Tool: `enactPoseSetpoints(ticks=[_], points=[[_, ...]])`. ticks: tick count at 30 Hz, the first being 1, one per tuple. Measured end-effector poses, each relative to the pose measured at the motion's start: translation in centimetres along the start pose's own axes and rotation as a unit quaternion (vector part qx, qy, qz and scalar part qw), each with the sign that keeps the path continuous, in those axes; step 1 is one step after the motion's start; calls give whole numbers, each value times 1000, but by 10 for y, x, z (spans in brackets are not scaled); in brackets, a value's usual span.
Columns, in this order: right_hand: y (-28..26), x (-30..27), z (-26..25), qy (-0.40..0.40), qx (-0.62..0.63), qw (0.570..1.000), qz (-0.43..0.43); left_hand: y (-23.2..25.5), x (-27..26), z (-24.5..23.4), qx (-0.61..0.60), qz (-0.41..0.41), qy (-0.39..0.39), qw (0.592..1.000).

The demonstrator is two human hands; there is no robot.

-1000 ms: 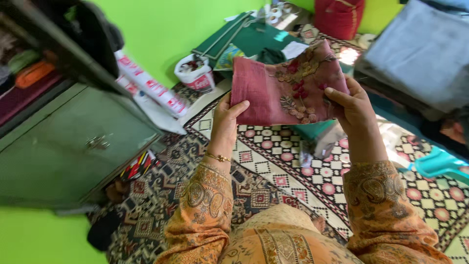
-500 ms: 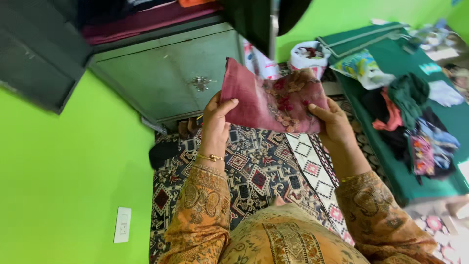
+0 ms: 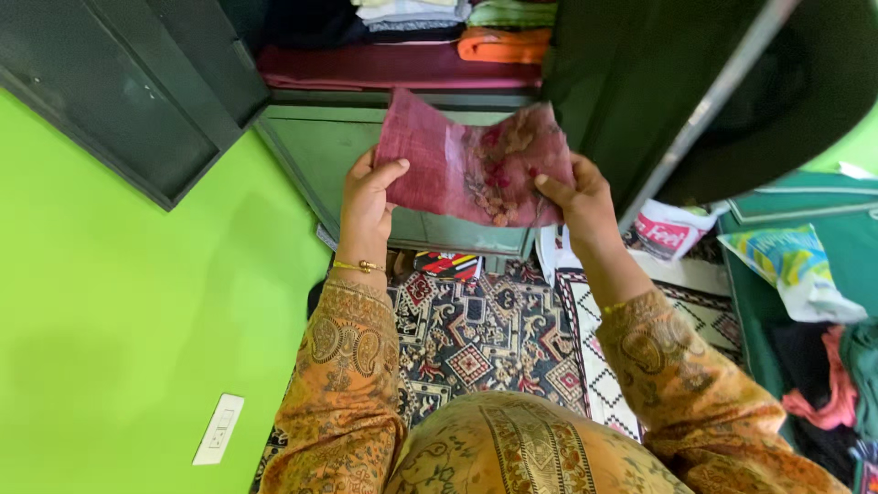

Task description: The person folds various pieces of clothing, including shirts and pants, by hand on a green table. They then place the folded items into a dark wardrobe, stacking them neatly on a shelf.

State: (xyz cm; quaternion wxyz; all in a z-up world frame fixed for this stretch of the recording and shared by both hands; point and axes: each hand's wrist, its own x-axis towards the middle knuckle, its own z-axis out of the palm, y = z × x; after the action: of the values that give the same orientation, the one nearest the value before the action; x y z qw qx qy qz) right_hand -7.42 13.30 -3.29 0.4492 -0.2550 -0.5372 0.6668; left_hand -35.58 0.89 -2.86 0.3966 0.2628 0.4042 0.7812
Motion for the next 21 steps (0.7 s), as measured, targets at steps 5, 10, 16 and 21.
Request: enactPoseSetpoints(ticks=[5, 10, 16, 21], points=[[7, 90, 20, -12, -107, 993, -54, 3, 69, -8, 5, 26, 12, 1000], [10, 178, 36, 34, -337, 932, -129, -6, 169, -21, 6, 49, -27, 998], [14, 335, 25, 56, -378, 899, -214, -45, 351, -7, 19, 86, -64, 994], [-6, 477, 32, 158, -522, 807, -226, -56, 506, 29, 11, 108, -124, 986]])
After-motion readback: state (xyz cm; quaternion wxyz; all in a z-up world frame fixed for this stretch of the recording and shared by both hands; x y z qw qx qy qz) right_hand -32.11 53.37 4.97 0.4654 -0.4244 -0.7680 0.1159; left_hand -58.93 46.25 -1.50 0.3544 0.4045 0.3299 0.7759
